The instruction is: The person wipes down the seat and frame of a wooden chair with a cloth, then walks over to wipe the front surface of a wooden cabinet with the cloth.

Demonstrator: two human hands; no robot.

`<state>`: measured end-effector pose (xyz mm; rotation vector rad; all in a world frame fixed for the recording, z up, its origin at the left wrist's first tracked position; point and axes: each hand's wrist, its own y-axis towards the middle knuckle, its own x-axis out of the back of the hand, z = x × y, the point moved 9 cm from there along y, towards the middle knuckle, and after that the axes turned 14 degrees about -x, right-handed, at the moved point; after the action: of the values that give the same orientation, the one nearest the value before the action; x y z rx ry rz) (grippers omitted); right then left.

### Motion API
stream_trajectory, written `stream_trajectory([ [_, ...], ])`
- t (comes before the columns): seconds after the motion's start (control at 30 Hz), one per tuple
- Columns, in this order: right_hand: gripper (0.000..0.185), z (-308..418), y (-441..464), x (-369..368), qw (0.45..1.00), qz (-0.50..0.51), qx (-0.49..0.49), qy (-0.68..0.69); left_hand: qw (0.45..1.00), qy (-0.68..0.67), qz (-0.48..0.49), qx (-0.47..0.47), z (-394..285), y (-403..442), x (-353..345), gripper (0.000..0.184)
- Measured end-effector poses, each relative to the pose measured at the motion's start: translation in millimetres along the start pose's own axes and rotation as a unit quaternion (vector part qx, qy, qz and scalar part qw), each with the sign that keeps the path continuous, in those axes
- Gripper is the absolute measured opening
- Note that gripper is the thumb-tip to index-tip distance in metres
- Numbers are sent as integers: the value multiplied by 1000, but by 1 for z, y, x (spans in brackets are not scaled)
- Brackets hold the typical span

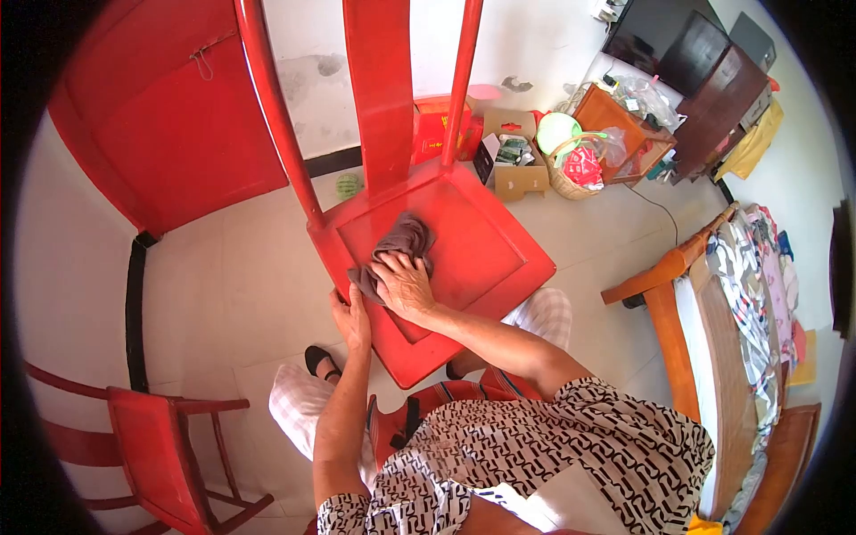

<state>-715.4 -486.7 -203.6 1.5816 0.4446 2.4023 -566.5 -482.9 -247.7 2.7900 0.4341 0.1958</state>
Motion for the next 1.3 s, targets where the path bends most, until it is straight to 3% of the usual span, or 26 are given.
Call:
stream_trajectory([
  [0.1, 42, 10, -18, 13, 1000, 10, 20, -6, 999, -49, -12, -11, 39, 1, -4, 46],
  [0.2, 43, 19, -49, 27, 997, 48, 65, -7, 997, -36, 23, 61, 12, -2, -3, 49],
  [0.33, 46, 3, -81, 44, 990, 99, 99, 6, 1000, -24, -3, 20, 20, 1, -3, 57],
  [0.53, 55, -32, -85, 72, 988, 109, 97, -48, 999, -32, 13, 17, 21, 2, -6, 54],
  [0.67, 51, -79, -84, 99, 994, 35, 49, -94, 999, -40, -7, 16, 28, 1, -7, 53],
  [0.87, 51, -164, -71, 137, 982, 12, -123, -146, 998, -56, 5, 23, 32, 1, -10, 53],
  [1.07, 52, -210, -50, 138, 974, -69, -142, -160, 999, -53, 4, 8, 30, 2, -7, 53],
  [1.3, 53, -234, -14, 116, 955, -65, -180, -228, 998, -56, 15, 39, 14, -2, -9, 61],
])
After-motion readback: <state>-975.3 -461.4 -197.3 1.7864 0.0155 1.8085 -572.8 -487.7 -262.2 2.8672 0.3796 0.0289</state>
